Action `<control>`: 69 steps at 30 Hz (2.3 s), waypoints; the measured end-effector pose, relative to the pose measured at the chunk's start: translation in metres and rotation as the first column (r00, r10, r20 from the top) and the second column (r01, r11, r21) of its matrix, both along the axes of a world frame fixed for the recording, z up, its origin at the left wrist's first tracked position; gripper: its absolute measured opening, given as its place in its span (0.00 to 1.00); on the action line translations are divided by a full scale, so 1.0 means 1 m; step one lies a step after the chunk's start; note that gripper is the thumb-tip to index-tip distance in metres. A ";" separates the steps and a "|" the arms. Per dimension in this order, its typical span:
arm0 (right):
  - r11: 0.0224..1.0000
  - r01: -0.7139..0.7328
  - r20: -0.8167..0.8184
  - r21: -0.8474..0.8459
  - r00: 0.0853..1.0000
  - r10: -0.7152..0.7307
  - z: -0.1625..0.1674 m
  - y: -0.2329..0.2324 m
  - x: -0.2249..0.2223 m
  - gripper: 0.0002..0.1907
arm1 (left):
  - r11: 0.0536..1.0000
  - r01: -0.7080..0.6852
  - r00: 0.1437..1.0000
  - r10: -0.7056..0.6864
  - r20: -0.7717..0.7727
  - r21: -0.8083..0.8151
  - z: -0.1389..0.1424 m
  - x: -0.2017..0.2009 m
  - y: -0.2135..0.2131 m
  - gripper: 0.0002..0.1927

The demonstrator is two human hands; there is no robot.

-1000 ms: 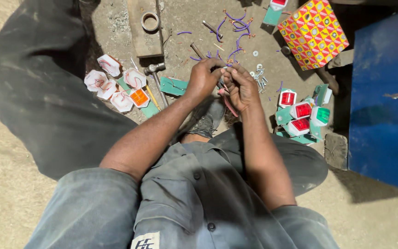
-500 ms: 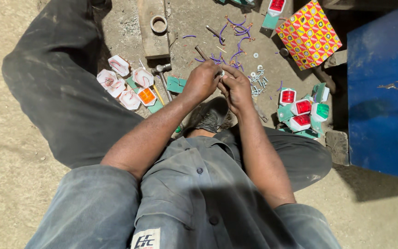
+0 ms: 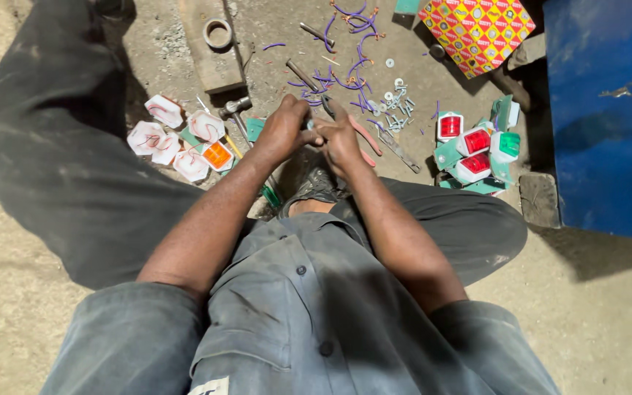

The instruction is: The person assembles small traffic light units by attaching colored lenses to green metal plates, connecting wires, and securing them with screws and nuts. The person uses pliers and a hammer to manipulate components and fastens the parts together.

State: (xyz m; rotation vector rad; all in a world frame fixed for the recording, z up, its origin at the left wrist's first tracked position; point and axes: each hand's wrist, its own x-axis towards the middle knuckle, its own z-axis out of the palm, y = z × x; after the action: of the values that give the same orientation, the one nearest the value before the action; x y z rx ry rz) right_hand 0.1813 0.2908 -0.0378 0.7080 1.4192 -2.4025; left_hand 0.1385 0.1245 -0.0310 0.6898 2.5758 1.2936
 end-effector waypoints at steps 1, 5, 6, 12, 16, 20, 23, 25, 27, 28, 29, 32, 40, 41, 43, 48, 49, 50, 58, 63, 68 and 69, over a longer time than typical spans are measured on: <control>0.999 -0.013 0.004 -0.042 1.000 0.013 0.000 -0.003 0.000 0.39 | 1.000 0.010 1.000 -0.010 -0.004 -0.001 -0.007 0.001 0.001 0.29; 0.984 -0.066 0.125 -0.166 0.988 0.087 -0.009 0.004 -0.009 0.24 | 1.000 0.015 0.998 -0.015 0.064 0.003 -0.041 0.001 0.006 0.17; 0.998 -0.002 0.176 -0.062 0.984 0.013 -0.013 0.012 -0.015 0.20 | 0.999 -0.005 0.994 0.000 0.107 0.048 -0.050 -0.001 0.007 0.15; 0.715 0.182 0.216 0.675 0.878 -0.428 -0.045 0.105 -0.043 0.08 | 0.942 -0.329 0.882 0.331 0.335 -0.066 -0.080 -0.016 -0.017 0.15; 0.142 -0.075 0.102 0.987 0.975 -0.197 -0.066 0.139 -0.046 0.06 | 0.946 -0.312 0.908 0.324 0.264 -0.087 -0.087 -0.026 -0.026 0.06; -0.003 -0.191 0.189 0.981 0.970 -0.152 -0.067 0.136 -0.051 0.13 | 0.968 -0.183 0.982 0.189 0.016 -0.172 -0.103 -0.034 -0.011 0.06; 0.081 -0.244 0.257 0.966 0.940 -0.227 -0.066 0.135 -0.052 0.14 | 0.959 -0.030 0.999 0.032 0.000 -0.281 -0.111 -0.039 0.005 0.04; 0.084 -0.262 0.274 0.961 0.937 -0.218 -0.069 0.137 -0.051 0.13 | 0.896 0.092 0.995 -0.094 0.018 -0.435 -0.113 -0.036 0.012 0.05; 0.134 -0.148 0.174 0.980 0.962 -0.211 -0.075 0.141 -0.050 0.12 | 0.850 0.208 0.978 -0.190 0.087 -0.484 -0.109 -0.026 0.013 0.16; 0.185 -0.026 0.066 0.982 0.975 -0.212 -0.079 0.143 -0.050 0.11 | 0.821 0.265 0.964 -0.237 0.122 -0.506 -0.107 -0.020 0.013 0.22; 0.234 0.095 -0.043 0.968 0.975 -0.220 -0.082 0.144 -0.051 0.11 | 0.766 0.290 0.955 -0.272 0.119 -0.574 -0.105 -0.014 0.013 0.24; 0.839 0.490 0.106 0.236 0.845 -0.524 -0.080 0.143 -0.055 0.12 | 0.626 0.303 0.932 -0.353 0.085 -0.718 -0.105 -0.001 0.014 0.27; 0.881 0.439 0.057 -0.177 0.898 -0.436 -0.029 0.117 -0.059 0.15 | 0.970 0.144 0.906 -0.050 0.420 -0.197 -0.062 -0.034 0.000 0.32; 0.910 0.389 0.034 -0.143 0.921 -0.388 -0.021 0.112 -0.058 0.16 | 0.980 0.160 0.869 -0.084 0.487 -0.116 -0.048 -0.041 -0.004 0.27; 0.966 0.256 0.001 -0.039 0.967 -0.256 -0.002 0.102 -0.053 0.12 | 0.983 0.175 0.782 -0.169 0.599 0.049 -0.018 -0.049 -0.013 0.20; 0.962 -0.233 -0.122 -0.141 0.969 0.217 0.044 0.050 -0.023 0.17 | 0.804 -0.181 0.493 -0.424 0.760 0.566 0.042 -0.032 -0.027 0.17; 0.953 -0.272 -0.166 -0.136 0.954 0.249 0.052 0.038 -0.014 0.19 | 0.755 -0.265 0.430 -0.464 0.774 0.600 0.050 -0.023 -0.029 0.19; 0.942 -0.311 -0.209 -0.128 0.937 0.281 0.059 0.028 -0.008 0.23 | 0.750 -0.335 0.386 -0.443 0.809 0.570 0.056 -0.014 -0.031 0.18; 0.928 -0.353 -0.247 -0.123 0.916 0.315 0.089 -0.003 0.028 0.22 | 0.612 -0.560 0.323 -0.459 0.828 0.558 0.103 0.051 -0.053 0.19; 0.946 -0.314 -0.197 -0.081 0.935 0.294 0.091 -0.018 0.046 0.18 | 0.463 -0.678 0.335 -0.497 0.800 0.571 0.106 0.084 -0.053 0.33; 0.963 -0.217 -0.328 -0.160 0.932 0.156 0.096 -0.028 0.050 0.13 | 0.404 -0.738 0.371 -0.426 0.825 0.540 0.076 0.079 -0.057 0.30; 0.966 -0.217 -0.310 -0.143 0.936 0.165 0.097 -0.030 0.050 0.13 | 0.425 -0.692 0.446 -0.384 0.809 0.584 0.071 0.077 -0.060 0.23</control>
State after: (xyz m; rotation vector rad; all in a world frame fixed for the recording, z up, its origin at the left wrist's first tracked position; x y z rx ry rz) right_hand 0.2312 0.2611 0.0589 0.1607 1.2866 -2.5105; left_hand 0.2158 0.0644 0.0397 -0.3159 0.8712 2.2825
